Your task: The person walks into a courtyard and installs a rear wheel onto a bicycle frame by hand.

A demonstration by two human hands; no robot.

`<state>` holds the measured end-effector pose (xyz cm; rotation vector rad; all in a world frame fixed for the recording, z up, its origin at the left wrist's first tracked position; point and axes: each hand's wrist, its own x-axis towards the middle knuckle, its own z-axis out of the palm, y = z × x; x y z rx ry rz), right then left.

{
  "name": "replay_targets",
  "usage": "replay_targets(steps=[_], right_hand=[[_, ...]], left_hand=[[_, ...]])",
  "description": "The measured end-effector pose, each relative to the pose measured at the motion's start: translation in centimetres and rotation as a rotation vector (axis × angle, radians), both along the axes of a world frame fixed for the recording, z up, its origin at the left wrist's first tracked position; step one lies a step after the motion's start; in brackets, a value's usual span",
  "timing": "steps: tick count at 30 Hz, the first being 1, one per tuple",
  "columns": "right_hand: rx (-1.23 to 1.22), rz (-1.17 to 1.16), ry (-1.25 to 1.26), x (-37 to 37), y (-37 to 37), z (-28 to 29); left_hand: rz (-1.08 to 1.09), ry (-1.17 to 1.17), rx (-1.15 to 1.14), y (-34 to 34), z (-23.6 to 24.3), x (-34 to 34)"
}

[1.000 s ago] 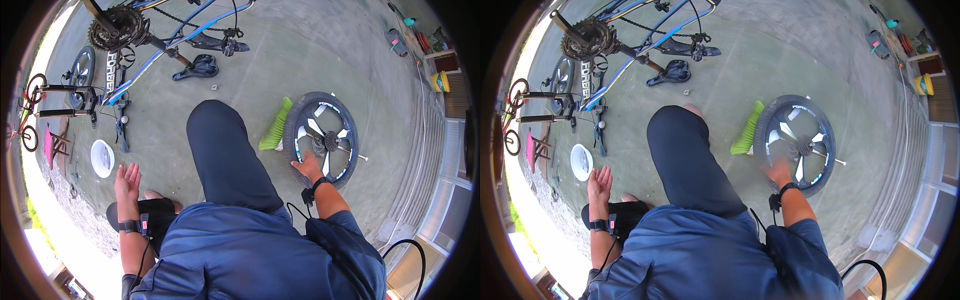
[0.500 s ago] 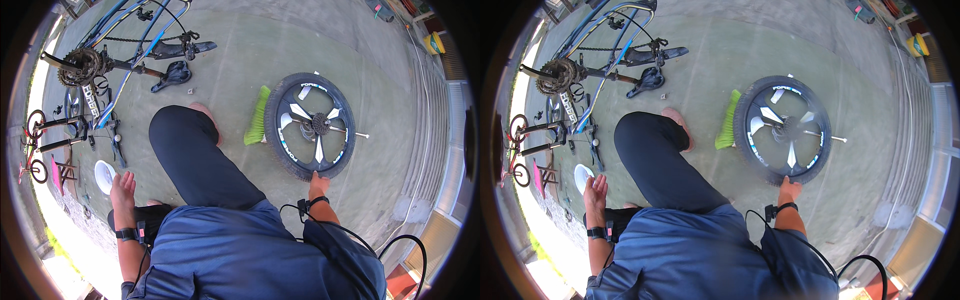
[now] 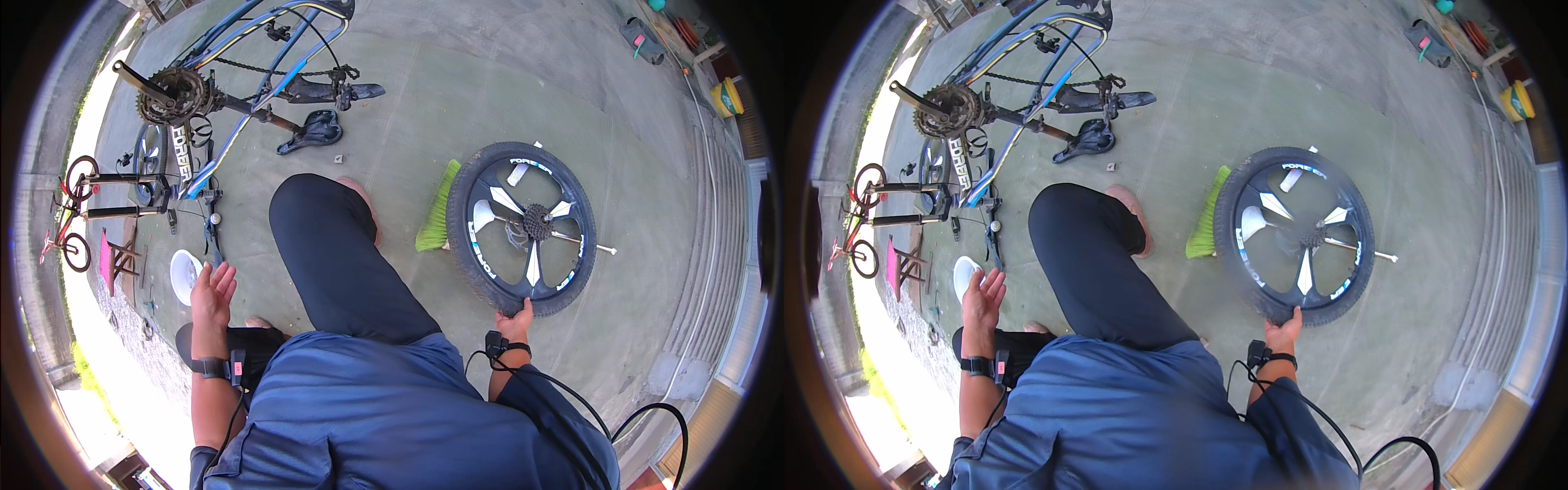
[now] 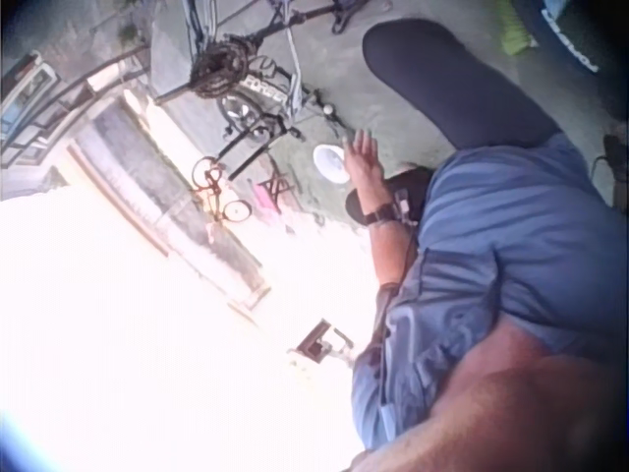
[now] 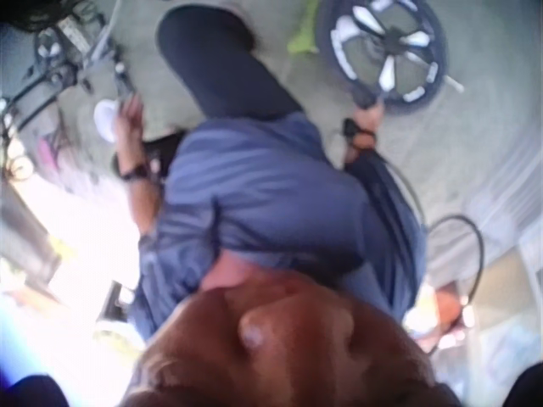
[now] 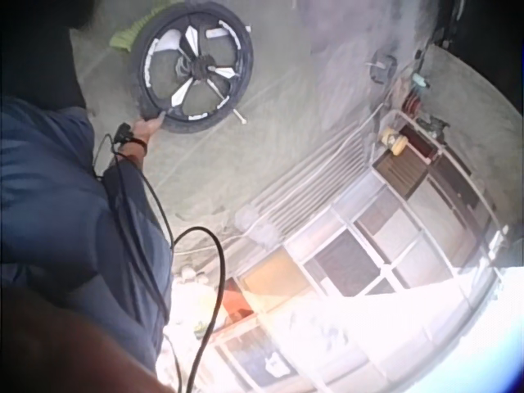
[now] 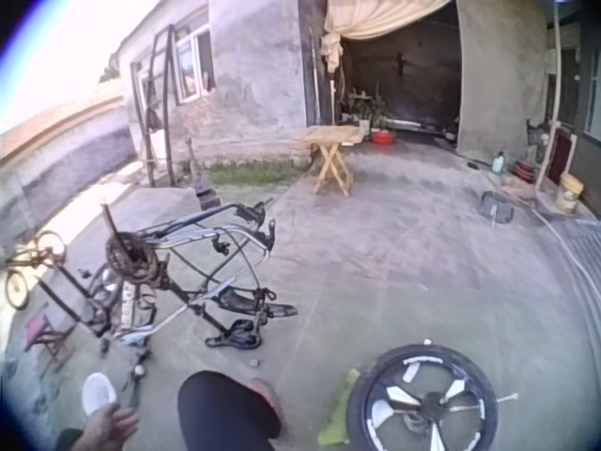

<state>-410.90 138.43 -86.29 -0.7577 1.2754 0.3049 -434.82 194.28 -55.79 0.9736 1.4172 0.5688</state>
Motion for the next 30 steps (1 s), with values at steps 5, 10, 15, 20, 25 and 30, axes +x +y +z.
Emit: replay_targets(steps=[5, 10, 15, 20, 25, 30], right_hand=[[-0.069, 0.007, -0.256, 1.9, 2.3, 8.7], [-0.128, 0.049, -0.524, 8.3, 3.5, 18.1], [-0.251, 0.239, -0.658, 17.0, 6.2, 23.9], [-0.451, 0.576, -0.741, 23.7, 11.5, 28.0], [-0.533, 0.925, -0.782, 27.4, 15.8, 32.8], [-0.8, 1.152, -0.787, 31.1, 14.3, 34.8]], left_hand=[[0.024, -0.057, -0.017, 0.7, -0.3, -1.4], [0.038, -0.207, -0.014, 1.3, 0.1, -0.9], [-0.012, -0.341, 0.004, 1.8, 0.6, 0.1], [-0.016, -0.377, -0.012, 2.7, -0.2, -0.2], [-0.013, -0.309, -0.047, 3.0, -1.7, 0.2], [-0.08, -0.241, -0.07, 3.3, -2.4, 2.8]])
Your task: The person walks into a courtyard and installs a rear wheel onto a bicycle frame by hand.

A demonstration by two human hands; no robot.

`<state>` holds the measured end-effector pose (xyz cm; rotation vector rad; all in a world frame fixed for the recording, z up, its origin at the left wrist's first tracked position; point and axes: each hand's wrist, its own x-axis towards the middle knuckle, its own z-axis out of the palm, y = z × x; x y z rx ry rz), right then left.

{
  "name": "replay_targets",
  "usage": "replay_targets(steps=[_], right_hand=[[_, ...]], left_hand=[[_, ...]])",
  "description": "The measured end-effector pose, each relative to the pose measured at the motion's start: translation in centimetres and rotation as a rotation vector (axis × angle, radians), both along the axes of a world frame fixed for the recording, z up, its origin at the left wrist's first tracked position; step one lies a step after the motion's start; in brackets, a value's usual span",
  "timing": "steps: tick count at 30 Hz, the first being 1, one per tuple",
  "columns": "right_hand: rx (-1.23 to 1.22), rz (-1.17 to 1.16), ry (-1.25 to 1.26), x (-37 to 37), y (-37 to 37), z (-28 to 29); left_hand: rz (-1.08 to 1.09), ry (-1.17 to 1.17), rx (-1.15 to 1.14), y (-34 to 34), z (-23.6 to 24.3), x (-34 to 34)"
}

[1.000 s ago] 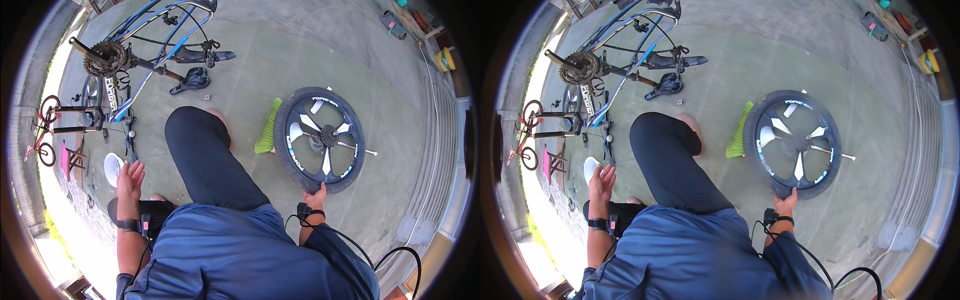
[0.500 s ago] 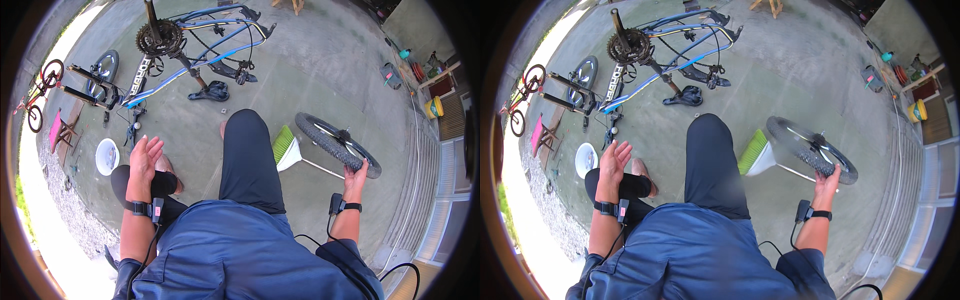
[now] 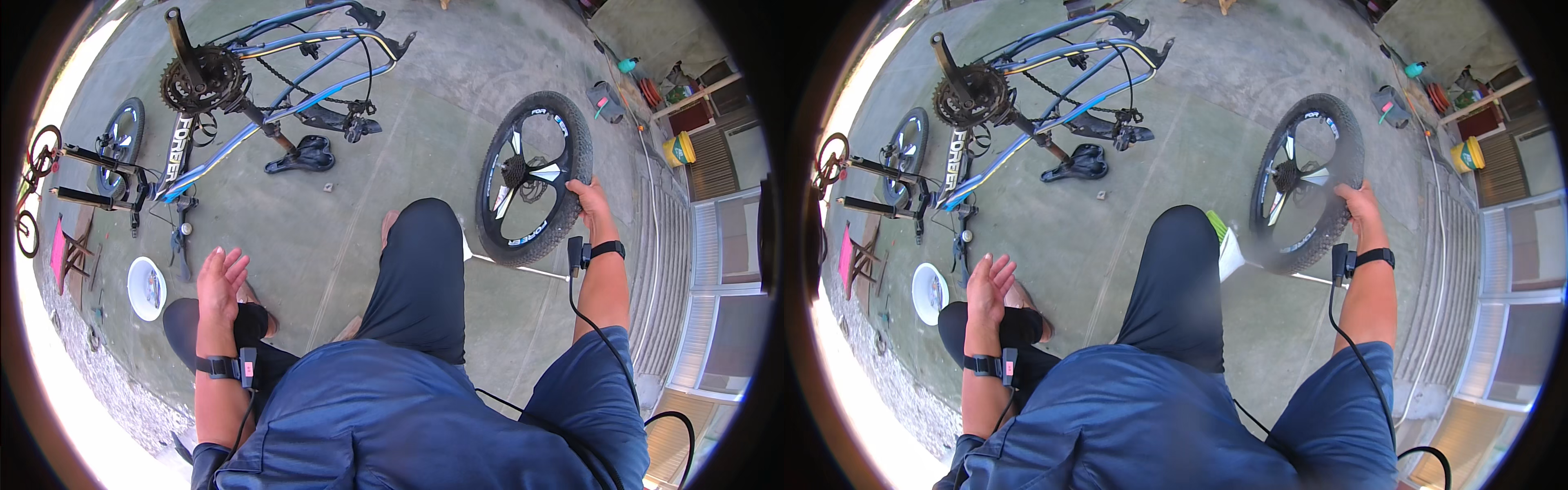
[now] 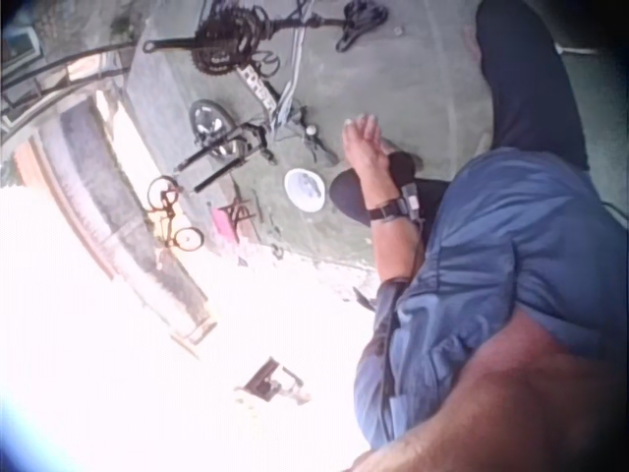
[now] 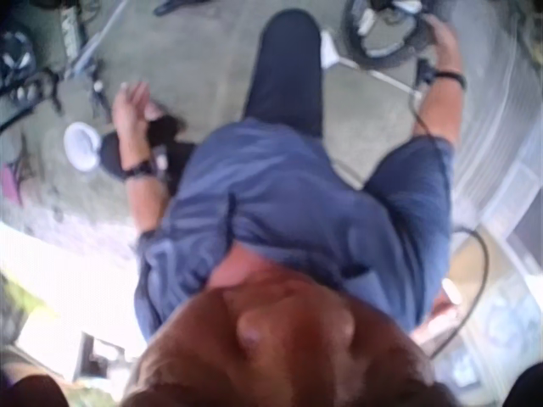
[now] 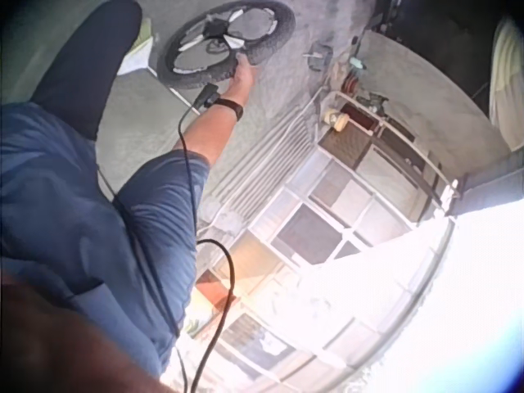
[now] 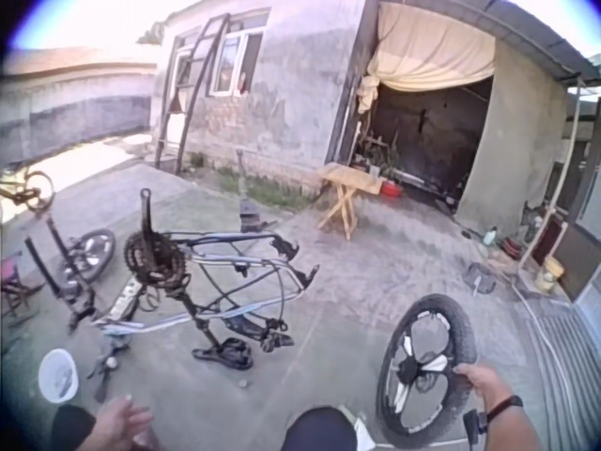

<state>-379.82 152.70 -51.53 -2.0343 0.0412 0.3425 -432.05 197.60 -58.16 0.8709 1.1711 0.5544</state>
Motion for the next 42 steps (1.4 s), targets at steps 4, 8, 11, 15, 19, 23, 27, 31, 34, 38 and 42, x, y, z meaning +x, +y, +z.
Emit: replay_targets(steps=[4, 8, 11, 15, 19, 23, 27, 31, 34, 38, 42], right_hand=[[-0.32, -0.019, -0.281, 2.6, 0.2, -0.3], [-0.65, -0.026, -0.449, 2.5, 2.6, -0.2], [-0.709, 0.11, -0.486, 3.4, 4.1, 0.3], [-0.738, 0.231, -0.498, 7.4, 2.8, 0.2], [-0.756, 0.271, -0.455, 8.0, 3.3, 0.3], [-0.707, 0.268, -0.449, 7.3, 3.6, 0.8], [-0.671, 0.293, -0.406, 6.7, 4.1, 1.5], [-0.724, 0.26, -0.464, 6.4, 4.2, 1.4], [-0.755, 0.267, -0.466, 6.6, 4.1, 1.1], [-0.759, 0.293, -0.43, 6.3, 4.3, 1.4], [-0.78, 0.308, -0.447, 6.8, 3.6, 1.0]], left_hand=[[-0.025, 0.04, -0.026, 0.2, -0.4, 1.8], [-0.028, 0.081, -0.019, 0.2, -0.6, 2.7], [-0.028, 0.105, -0.029, 0.3, -1.1, 3.0], [-0.067, 0.146, -0.028, 0.0, -1.7, 3.9], [-0.088, 0.189, 0.003, -0.1, -1.7, 3.8], [-0.11, 0.214, 0.012, -0.2, -1.6, 3.7], [-0.12, 0.229, 0.018, -0.2, -1.6, 3.6], [-0.126, 0.234, 0.025, -0.4, -1.5, 3.5], [-0.125, 0.23, 0.026, -0.4, -1.6, 3.2], [-0.118, 0.229, 0.03, -0.4, -1.5, 2.8], [-0.117, 0.227, 0.034, -0.3, -1.6, 2.4]])
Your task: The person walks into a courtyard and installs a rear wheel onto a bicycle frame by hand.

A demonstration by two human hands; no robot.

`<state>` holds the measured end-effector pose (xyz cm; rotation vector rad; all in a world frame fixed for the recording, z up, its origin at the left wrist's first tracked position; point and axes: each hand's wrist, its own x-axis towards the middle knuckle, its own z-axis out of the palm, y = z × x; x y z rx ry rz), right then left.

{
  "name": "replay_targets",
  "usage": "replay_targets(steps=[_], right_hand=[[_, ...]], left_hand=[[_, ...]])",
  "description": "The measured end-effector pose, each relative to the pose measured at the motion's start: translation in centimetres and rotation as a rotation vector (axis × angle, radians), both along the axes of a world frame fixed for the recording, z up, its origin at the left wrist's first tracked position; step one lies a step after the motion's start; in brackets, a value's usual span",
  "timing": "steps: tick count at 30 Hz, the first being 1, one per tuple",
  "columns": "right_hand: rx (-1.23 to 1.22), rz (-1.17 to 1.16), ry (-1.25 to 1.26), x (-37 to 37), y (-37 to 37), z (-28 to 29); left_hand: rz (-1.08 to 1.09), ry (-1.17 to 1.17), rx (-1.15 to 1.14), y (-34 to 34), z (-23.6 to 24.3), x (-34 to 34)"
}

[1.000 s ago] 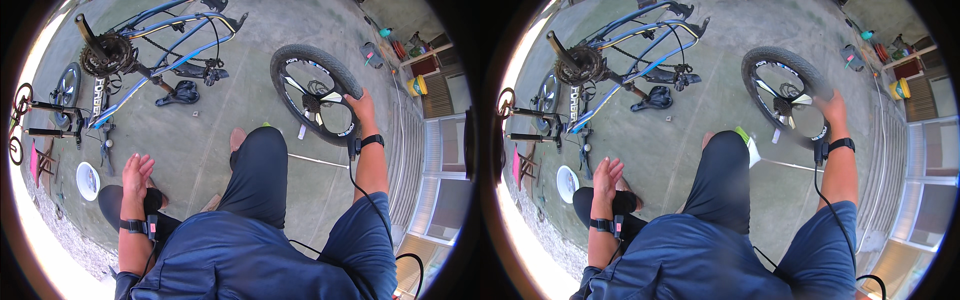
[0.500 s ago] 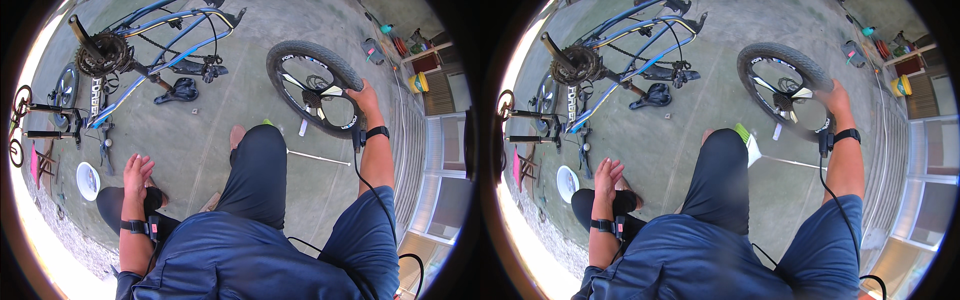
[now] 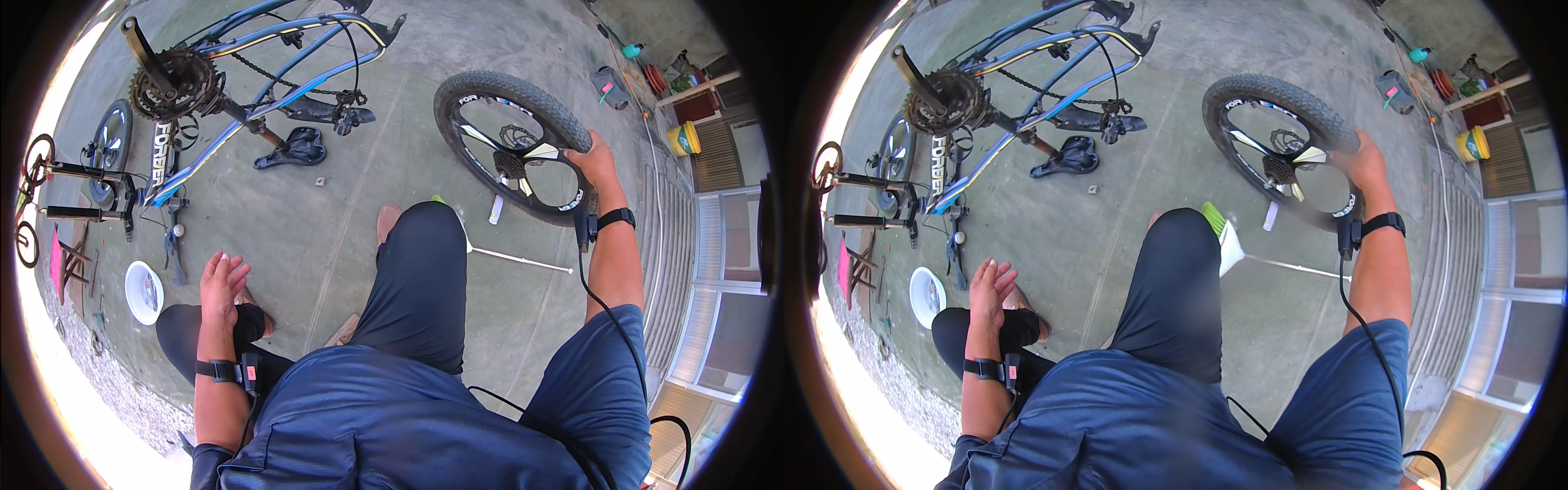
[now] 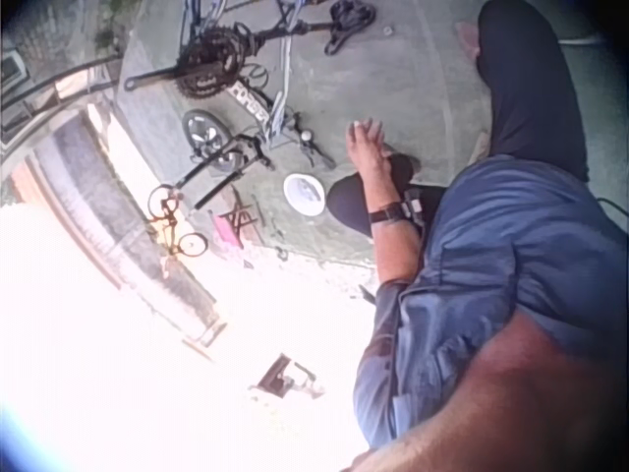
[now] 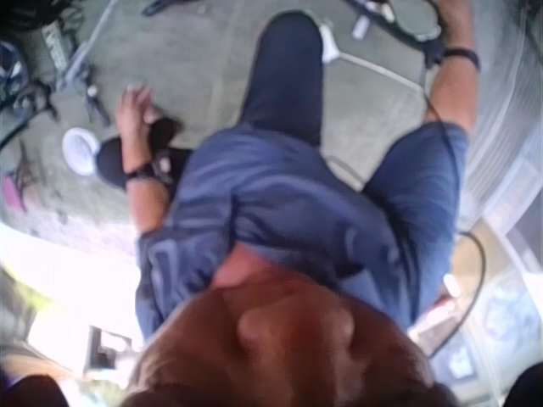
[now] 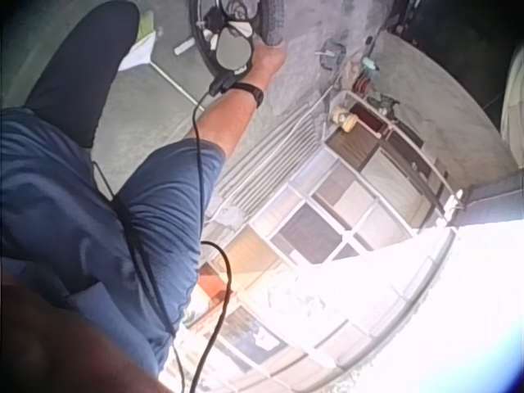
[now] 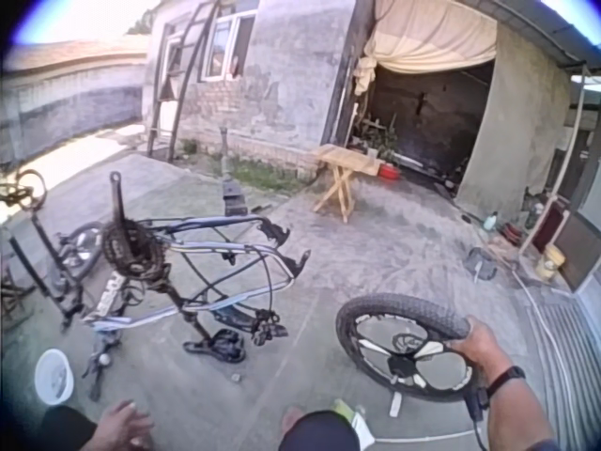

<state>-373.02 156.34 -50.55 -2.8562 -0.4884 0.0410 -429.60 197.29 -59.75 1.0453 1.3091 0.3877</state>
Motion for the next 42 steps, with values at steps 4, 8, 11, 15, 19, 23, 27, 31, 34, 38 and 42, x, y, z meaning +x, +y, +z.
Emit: replay_targets(steps=[4, 8, 11, 15, 19, 23, 27, 31, 34, 38, 42], right_hand=[[-0.002, 0.021, 0.01, 0.0, -0.1, -0.2], [0.024, 0.066, 0.028, 0.4, -0.8, -0.3], [0.029, 0.087, 0.047, 0.4, -1.0, -0.4], [0.01, 0.111, 0.057, -0.5, -0.4, 0.2], [0.009, 0.114, 0.031, -0.4, -0.8, 0.1], [0.015, 0.114, 0.048, -0.6, -0.5, 0.1], [0.011, 0.124, 0.047, -0.2, -0.7, -0.1], [-0.002, 0.122, 0.053, -0.5, -0.3, 0.2], [-0.028, 0.111, 0.046, -1.0, 0.3, 0.7], [-0.049, 0.126, 0.018, -0.8, 0.3, 0.7], [-0.066, 0.144, -0.003, -1.4, 1.4, 1.2]], left_hand=[[0.006, -0.003, 0.006, 0.0, 0.0, -0.3], [0.006, -0.007, 0.005, -0.1, 0.0, -0.3], [0.005, -0.011, 0.006, 0.0, -0.2, -0.6], [0.007, -0.013, 0.012, 0.0, -0.2, -0.9], [0.009, -0.014, 0.011, 0.0, -0.2, -0.9], [0.018, -0.009, 0.013, -0.1, -0.2, -0.8], [0.016, -0.009, 0.01, -0.2, -0.1, -0.8], [0.017, -0.01, 0.012, -0.1, -0.2, -1.1], [0.016, -0.007, 0.015, -0.1, -0.2, -1.1], [0.013, -0.009, 0.013, -0.2, -0.2, -1.0], [0.011, -0.011, 0.014, -0.2, -0.3, -1.2]])
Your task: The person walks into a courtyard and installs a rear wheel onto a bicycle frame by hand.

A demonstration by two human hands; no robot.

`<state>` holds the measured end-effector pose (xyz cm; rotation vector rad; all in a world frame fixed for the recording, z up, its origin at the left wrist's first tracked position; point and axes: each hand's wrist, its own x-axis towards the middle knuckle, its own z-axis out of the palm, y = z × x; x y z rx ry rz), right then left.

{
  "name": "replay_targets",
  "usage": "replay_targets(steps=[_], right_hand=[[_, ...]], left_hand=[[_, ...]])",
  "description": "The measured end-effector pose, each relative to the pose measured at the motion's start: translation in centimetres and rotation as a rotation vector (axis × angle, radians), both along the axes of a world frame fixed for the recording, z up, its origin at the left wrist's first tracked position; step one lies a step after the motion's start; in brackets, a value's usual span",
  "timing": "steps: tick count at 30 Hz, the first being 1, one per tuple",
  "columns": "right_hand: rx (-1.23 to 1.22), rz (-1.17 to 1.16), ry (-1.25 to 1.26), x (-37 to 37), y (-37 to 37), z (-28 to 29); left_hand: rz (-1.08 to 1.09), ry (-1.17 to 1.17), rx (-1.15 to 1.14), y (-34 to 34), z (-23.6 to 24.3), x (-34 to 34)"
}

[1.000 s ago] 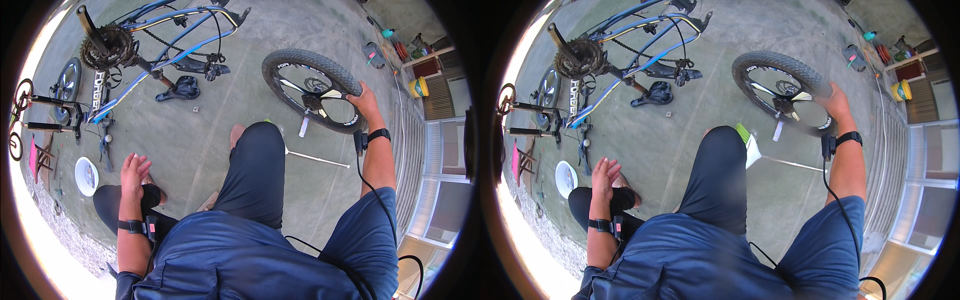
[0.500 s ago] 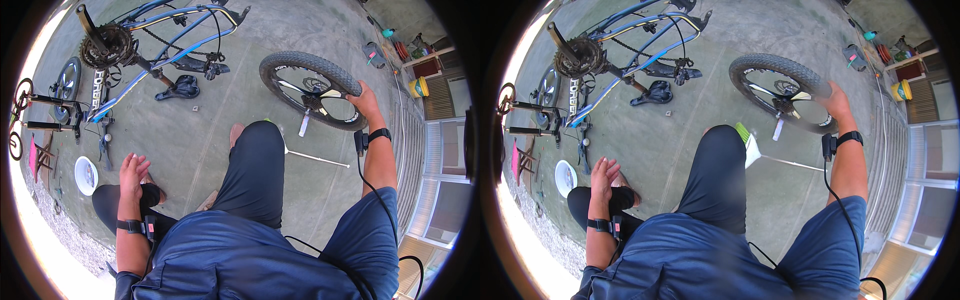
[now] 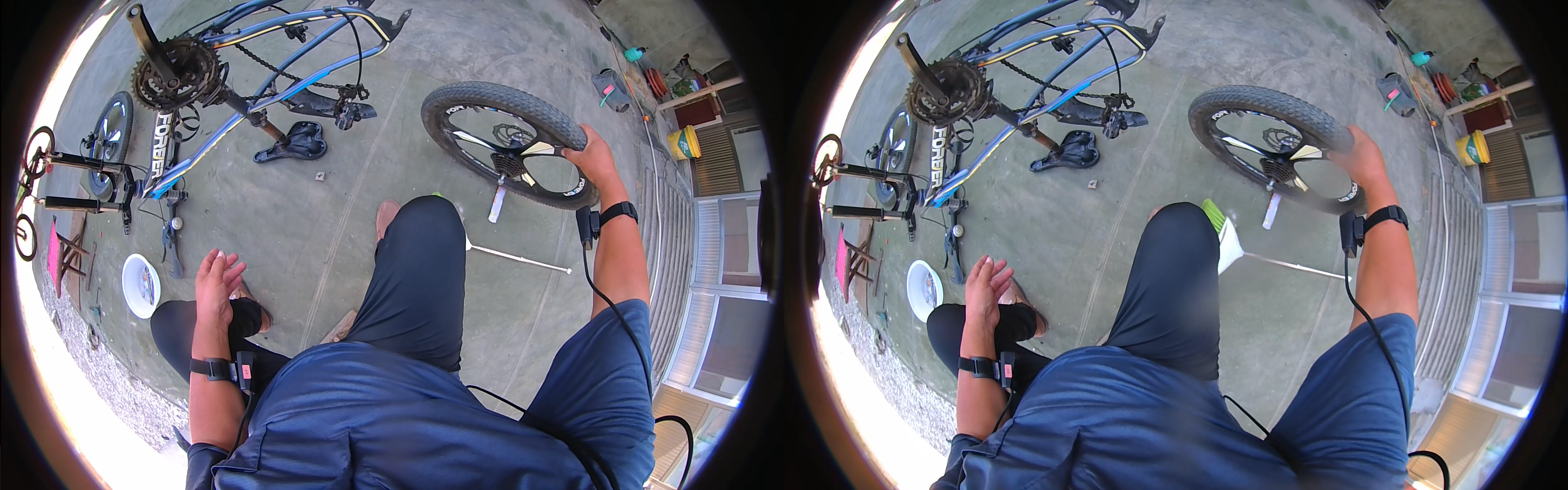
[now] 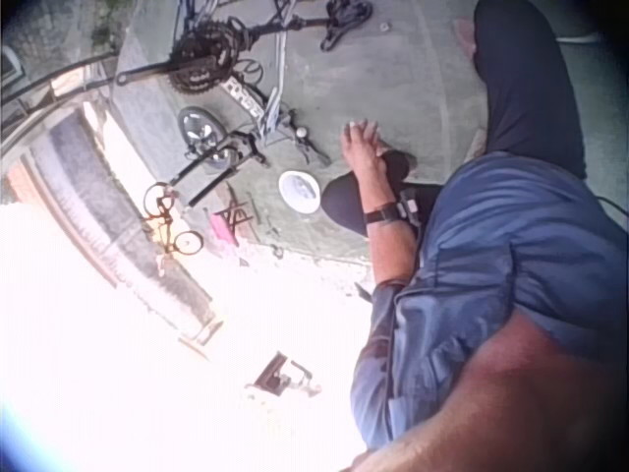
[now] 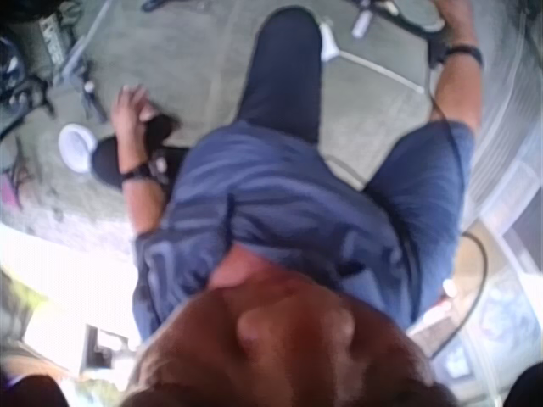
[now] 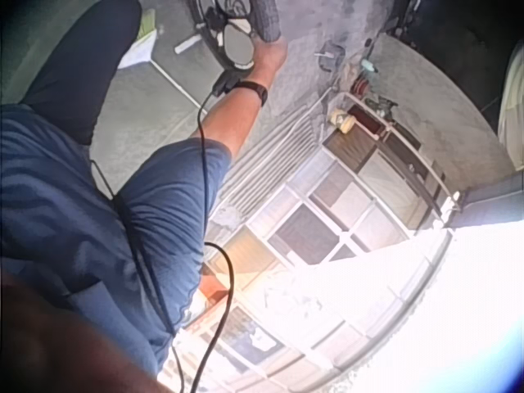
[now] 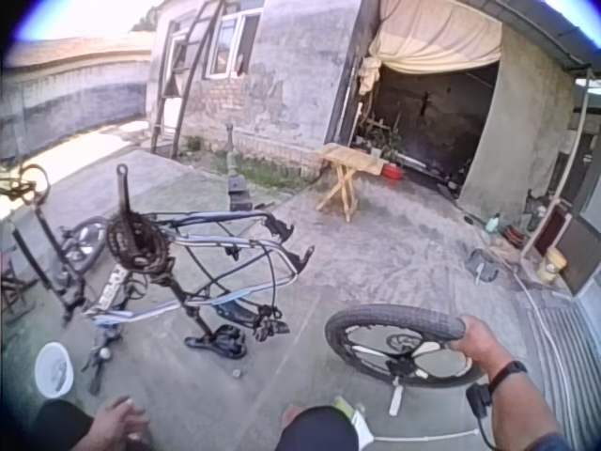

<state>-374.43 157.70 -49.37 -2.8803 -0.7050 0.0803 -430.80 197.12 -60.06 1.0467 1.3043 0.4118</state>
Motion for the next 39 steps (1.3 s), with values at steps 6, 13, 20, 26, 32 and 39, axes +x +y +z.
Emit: replay_targets(steps=[6, 13, 20, 26, 32, 39], right_hand=[[0.008, 0.018, 0.05, -0.8, 1.8, 0.8], [0.115, 0.146, -0.095, -0.3, 2.6, -0.4], [0.096, 0.157, -0.107, -0.3, 3.0, -0.3], [0.086, 0.161, -0.141, -0.7, 3.2, 0.0], [0.063, 0.143, -0.139, -0.6, 3.2, -0.2], [0.043, 0.109, -0.111, -0.2, 3.4, -0.1]], left_hand=[[0.007, -0.002, 0.005, 0.0, 0.1, -0.5], [0.016, 0.016, 0.003, -0.1, 0.5, -0.5], [0.022, 0.022, 0.014, -0.2, 0.9, -0.5], [0.031, -0.002, 0.015, -0.2, 0.8, -0.8], [0.025, 0.002, 0.016, -0.2, 0.6, -1.1], [0.017, 0.005, 0.023, -0.2, 0.4, -1.3]])
